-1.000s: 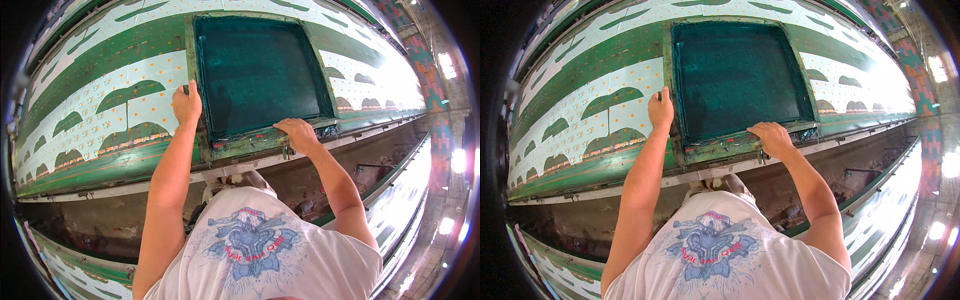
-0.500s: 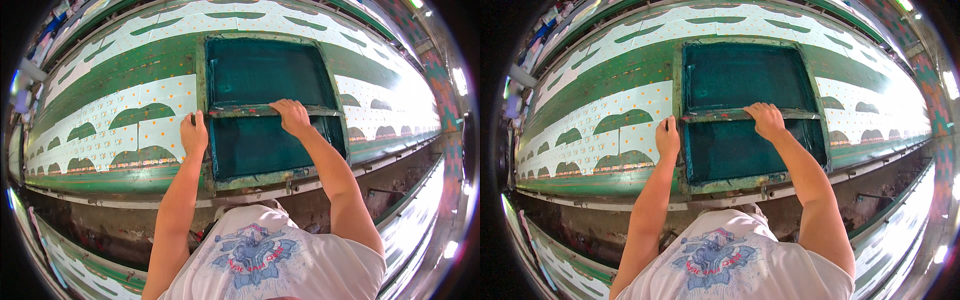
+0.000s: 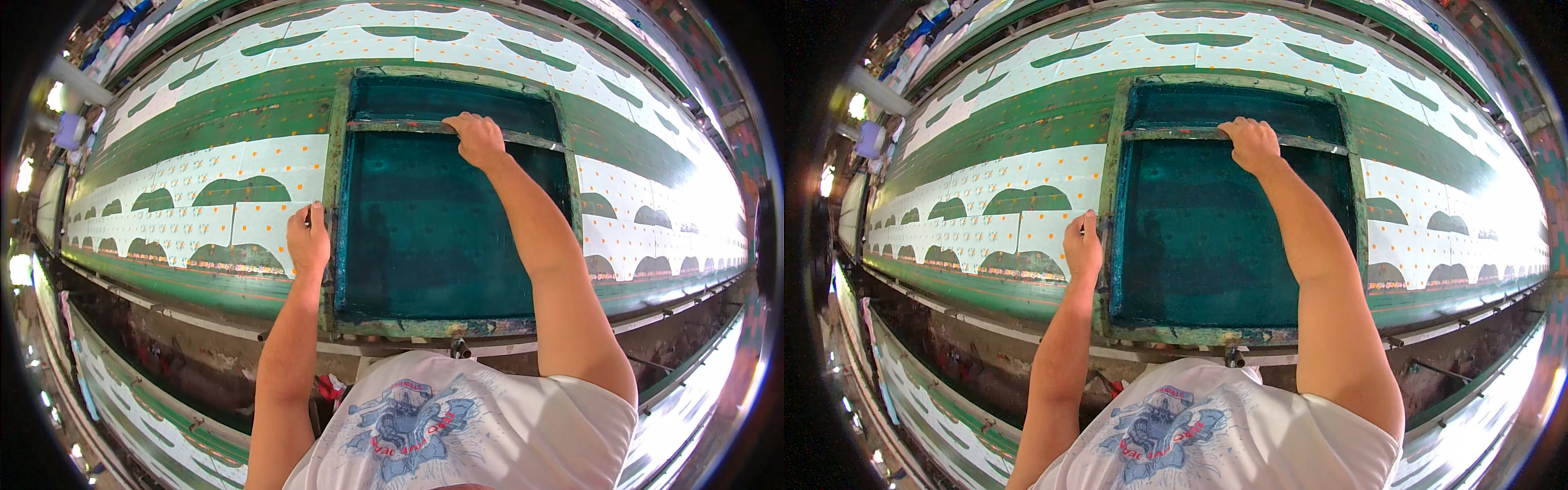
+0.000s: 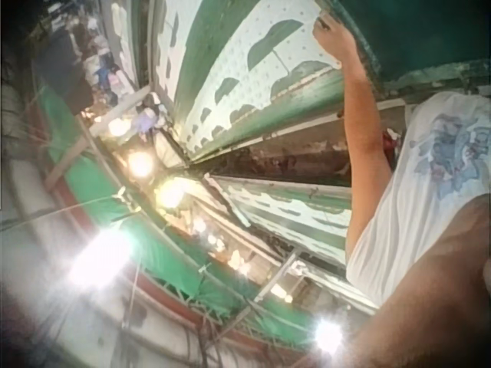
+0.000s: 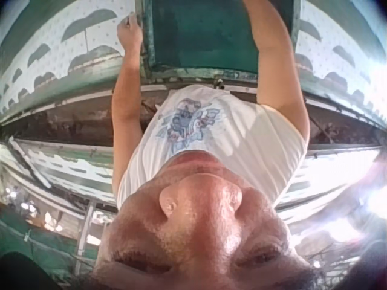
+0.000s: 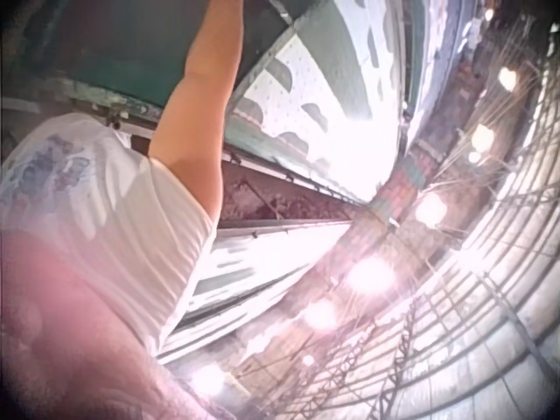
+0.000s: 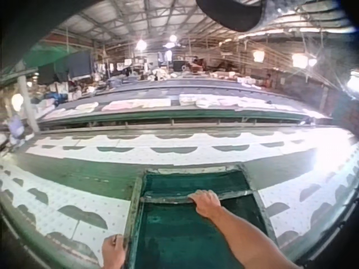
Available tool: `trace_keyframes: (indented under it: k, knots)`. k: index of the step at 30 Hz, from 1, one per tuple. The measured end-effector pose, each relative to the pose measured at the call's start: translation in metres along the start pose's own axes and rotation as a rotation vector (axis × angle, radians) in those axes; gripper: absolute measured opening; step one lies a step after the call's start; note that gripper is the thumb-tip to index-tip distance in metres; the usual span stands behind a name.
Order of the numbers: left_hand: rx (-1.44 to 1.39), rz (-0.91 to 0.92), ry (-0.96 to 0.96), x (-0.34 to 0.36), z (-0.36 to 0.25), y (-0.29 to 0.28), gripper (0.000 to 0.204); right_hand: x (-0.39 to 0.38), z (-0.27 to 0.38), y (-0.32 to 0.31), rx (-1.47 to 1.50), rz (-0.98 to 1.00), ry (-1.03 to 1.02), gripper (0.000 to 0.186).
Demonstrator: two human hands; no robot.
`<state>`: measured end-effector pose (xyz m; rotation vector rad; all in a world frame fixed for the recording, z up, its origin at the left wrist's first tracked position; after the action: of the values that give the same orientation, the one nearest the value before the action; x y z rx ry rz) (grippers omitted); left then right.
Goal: The person repeatedly positions a screen printing frame over a long patterned surface and uses a squeegee to pull green ink across the screen, depositing ink onto the surface below. The person repositions the frame and repeats the squeegee stroke multiple times along the length of the surface.
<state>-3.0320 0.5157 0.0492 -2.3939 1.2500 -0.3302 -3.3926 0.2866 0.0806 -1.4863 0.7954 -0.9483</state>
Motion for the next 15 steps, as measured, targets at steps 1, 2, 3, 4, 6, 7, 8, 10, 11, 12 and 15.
trace_keyframes:
  k: [1, 2, 3, 4, 6, 7, 8, 10, 11, 12, 15]
  knots:
    - [-0.001, -0.008, 0.014, -0.001, -0.002, 0.0, 0.053, 0.0, -0.001, 0.002, -0.012, -0.023, 0.002, 0.053]
    - [-0.002, -0.023, 0.026, -0.002, -0.001, -0.002, 0.052, -0.005, 0.003, 0.006, -0.013, -0.067, -0.015, 0.052]
    - [-0.007, -0.036, 0.039, -0.002, -0.001, -0.002, 0.051, -0.017, 0.008, 0.009, -0.019, -0.113, -0.032, 0.052]
    - [-0.018, -0.044, 0.051, -0.001, -0.001, -0.002, 0.05, -0.026, 0.01, 0.011, -0.024, -0.158, -0.047, 0.052]
    - [-0.041, -0.057, 0.073, -0.002, 0.0, -0.001, 0.048, -0.038, 0.007, 0.01, 0.01, -0.131, -0.064, 0.05]
    - [-0.03, -0.061, 0.077, -0.002, 0.0, -0.001, 0.048, -0.039, 0.005, 0.009, 0.028, -0.117, -0.073, 0.05]
    - [-0.019, -0.067, 0.08, -0.002, 0.002, -0.002, 0.047, -0.031, 0.005, -0.001, 0.02, -0.003, -0.064, 0.048]
    - [-0.005, -0.08, 0.08, -0.002, 0.001, -0.002, 0.046, -0.015, -0.005, -0.012, 0.058, 0.048, -0.052, 0.047]
    - [0.002, -0.087, 0.073, -0.002, 0.001, -0.001, 0.046, -0.007, -0.009, -0.015, 0.081, 0.076, -0.046, 0.047]
    - [0.01, -0.096, 0.064, -0.003, 0.001, -0.001, 0.045, 0.002, -0.012, -0.019, 0.067, 0.052, -0.041, 0.046]
    - [0.049, -0.101, 0.111, -0.002, -0.001, -0.001, 0.044, 0.025, -0.022, -0.017, 0.068, 0.003, -0.013, 0.047]
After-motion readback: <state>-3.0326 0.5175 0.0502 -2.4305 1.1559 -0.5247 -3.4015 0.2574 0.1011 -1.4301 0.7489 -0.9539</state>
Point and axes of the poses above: each hand's wrist, its own x-axis towards the middle knuckle, its own y-axis out of the palm, z = x × y, the point moved 4 cm from there along x, towards the middle knuckle, and after that the axes turned 9 degrees about -x, right-handed, at the moved point
